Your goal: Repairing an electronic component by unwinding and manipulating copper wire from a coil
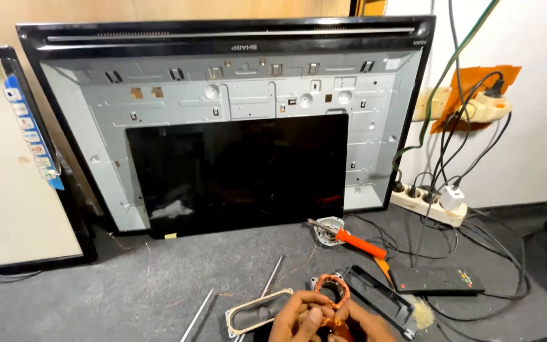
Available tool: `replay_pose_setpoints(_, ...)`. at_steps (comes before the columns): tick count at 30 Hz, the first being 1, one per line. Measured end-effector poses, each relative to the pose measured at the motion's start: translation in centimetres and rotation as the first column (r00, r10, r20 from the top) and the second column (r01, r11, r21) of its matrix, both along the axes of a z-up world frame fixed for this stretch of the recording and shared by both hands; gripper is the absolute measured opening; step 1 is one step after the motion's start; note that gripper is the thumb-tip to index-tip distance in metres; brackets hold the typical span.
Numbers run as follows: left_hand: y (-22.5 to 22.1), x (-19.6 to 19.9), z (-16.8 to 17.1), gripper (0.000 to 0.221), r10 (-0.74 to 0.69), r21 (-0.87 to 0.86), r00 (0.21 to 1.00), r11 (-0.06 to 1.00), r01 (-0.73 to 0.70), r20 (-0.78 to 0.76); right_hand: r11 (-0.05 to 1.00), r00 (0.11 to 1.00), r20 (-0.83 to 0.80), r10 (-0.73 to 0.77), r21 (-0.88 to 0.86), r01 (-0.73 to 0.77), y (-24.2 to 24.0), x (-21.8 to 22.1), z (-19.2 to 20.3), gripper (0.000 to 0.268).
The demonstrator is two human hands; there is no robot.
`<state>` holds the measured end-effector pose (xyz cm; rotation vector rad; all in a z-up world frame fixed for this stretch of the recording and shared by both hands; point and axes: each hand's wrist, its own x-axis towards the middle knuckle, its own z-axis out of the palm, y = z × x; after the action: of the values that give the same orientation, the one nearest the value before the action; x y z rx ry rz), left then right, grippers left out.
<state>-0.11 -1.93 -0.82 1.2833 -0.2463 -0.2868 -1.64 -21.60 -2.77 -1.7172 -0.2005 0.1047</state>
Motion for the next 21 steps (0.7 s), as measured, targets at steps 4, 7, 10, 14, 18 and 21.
replay_pose_setpoints(4, -0.8, 1.2, -2.4, 0.051, 0.037, -0.161, 0.977, 0.987, -0.003, 0.209, 0.902, 0.957, 0.06, -0.285, -0.321, 0.289, 1.6, -1.4, 1.1, 0.019)
replay_pose_setpoints(7, -1.2, 0.5, -1.3, 0.057, 0.027, -0.191, 0.996, 0.981, -0.011, 0.08, 0.813, 0.921, 0.249, -0.299, -0.439, 0.383, 0.6, -0.5, -1.0, 0.022)
replay_pose_setpoints(10, -0.4, -0.2, 0.5, 0.056, -0.066, -0.19, 0.997, 0.979, 0.072, 0.037, 0.776, 0.937, 0.191, -0.292, -0.526, 0.349, 0.3, -0.5, -0.4, 0.026)
replay_pose_setpoints(14, -0.4, 0.4, -0.6, 0.063, -0.204, -0.189, 0.97, 0.955, 0.227, 0.135, 0.734, 0.911, 0.115, -0.397, -0.556, 0.39, 1.1, -1.1, 1.3, 0.022)
replay_pose_setpoints(18, -0.2, 0.5, -0.9, 0.061, -0.242, -0.172, 0.959, 0.948, 0.267, 0.15, 0.762, 0.925, 0.08, -0.372, -0.543, 0.353, 1.2, -1.4, 1.2, 0.026)
replay_pose_setpoints(21, -0.6, 0.9, -1.0, 0.064, -0.205, -0.19, 0.938, 0.946, 0.263, 0.279, 0.702, 0.886, 0.149, -0.439, -0.56, 0.441, 1.3, -1.2, 1.6, 0.019)
